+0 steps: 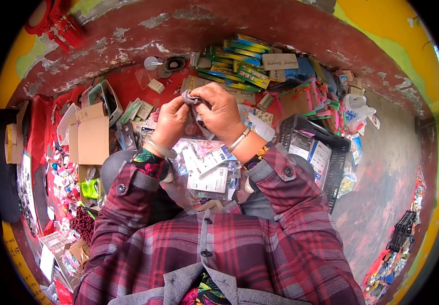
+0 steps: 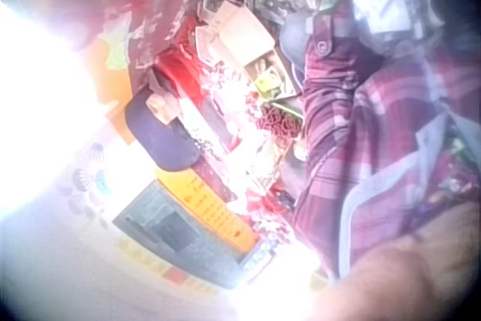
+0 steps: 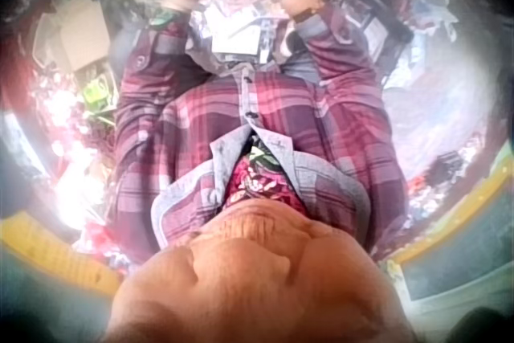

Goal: The person sits on the floor and wipes various small packaged items, such as sticker sheets and boxes, with a cloth. They handle the items one by one, turning them over to clean both sides before placing them into a pile.

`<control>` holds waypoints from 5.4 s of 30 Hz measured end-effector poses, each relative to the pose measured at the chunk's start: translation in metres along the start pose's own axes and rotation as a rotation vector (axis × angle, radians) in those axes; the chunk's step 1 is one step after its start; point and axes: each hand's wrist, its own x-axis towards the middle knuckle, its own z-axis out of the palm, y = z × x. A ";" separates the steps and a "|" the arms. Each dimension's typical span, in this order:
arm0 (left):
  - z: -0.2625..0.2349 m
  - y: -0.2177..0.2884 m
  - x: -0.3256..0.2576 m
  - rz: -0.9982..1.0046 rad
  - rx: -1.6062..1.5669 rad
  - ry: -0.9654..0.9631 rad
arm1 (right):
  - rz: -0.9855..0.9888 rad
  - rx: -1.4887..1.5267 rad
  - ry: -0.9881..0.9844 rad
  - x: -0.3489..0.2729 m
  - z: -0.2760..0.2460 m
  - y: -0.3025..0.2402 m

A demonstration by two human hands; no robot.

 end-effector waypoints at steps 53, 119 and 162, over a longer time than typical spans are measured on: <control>-0.011 0.010 0.001 -0.082 0.027 -0.119 | 0.085 -0.103 -0.026 0.002 -0.003 -0.010; -0.026 0.013 0.011 -0.252 -0.640 -0.109 | 0.109 -0.510 0.177 0.023 -0.029 0.039; -0.033 0.032 0.004 -0.343 -0.718 -0.193 | 0.765 0.525 -0.290 0.017 -0.047 0.008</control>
